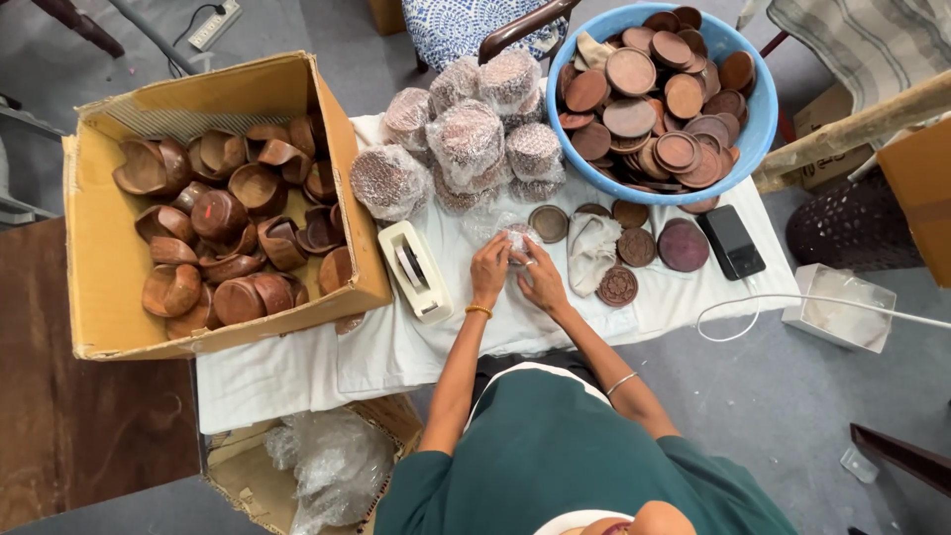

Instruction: The person cleans small, round wooden objects with a white cloth and then wraps them individually in bubble wrap. They place the wrapped items on the table and continue the process with additional wooden pieces from a cardboard box and a blue basin.

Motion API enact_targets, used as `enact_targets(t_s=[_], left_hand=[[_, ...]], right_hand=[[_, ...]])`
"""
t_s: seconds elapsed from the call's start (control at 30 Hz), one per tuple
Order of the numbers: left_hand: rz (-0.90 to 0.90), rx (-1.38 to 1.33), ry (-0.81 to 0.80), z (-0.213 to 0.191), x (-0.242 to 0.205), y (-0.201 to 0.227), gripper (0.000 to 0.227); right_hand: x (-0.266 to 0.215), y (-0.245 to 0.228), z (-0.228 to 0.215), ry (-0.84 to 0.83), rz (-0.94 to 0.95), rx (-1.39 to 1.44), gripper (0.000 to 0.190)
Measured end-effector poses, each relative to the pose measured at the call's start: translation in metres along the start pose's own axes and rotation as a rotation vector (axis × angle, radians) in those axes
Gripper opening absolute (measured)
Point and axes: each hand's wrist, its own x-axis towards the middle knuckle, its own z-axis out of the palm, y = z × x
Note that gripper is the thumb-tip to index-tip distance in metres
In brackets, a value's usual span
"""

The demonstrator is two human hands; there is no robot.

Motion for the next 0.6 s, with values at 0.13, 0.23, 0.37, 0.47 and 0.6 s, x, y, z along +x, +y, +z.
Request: enact_targets(t_s=[0.13, 0.23, 0.37, 0.47, 0.6], left_hand=[[0.049, 0.034, 0.053, -0.003, 0.000, 0.002, 0.019], [0.068, 0.102, 0.045, 0.001, -0.004, -0.007, 0.019], [0.361, 0.235, 0.044, 0.016, -0.012, -0.049, 0.031], [0.340, 0.230, 0.029, 0.002, -0.015, -0.024, 0.031], [0.310, 0.240, 0.041, -0.001, -0.022, -0.017, 0.032]], right_hand=[[0.006, -0.008, -0.007, 0.150, 0.180, 0.210, 0.036], [0.022, -0.030, -0.008, 0.213, 0.155, 0.215, 0.027], [0.044, -0.063, 0.026, 0.042, 0.004, 0.313, 0.023], [0.043, -0.086, 0.077, -0.064, -0.045, 0.322, 0.024], [0.040, -0.131, 0.086, -0.394, -0.073, 0.331, 0.055]])
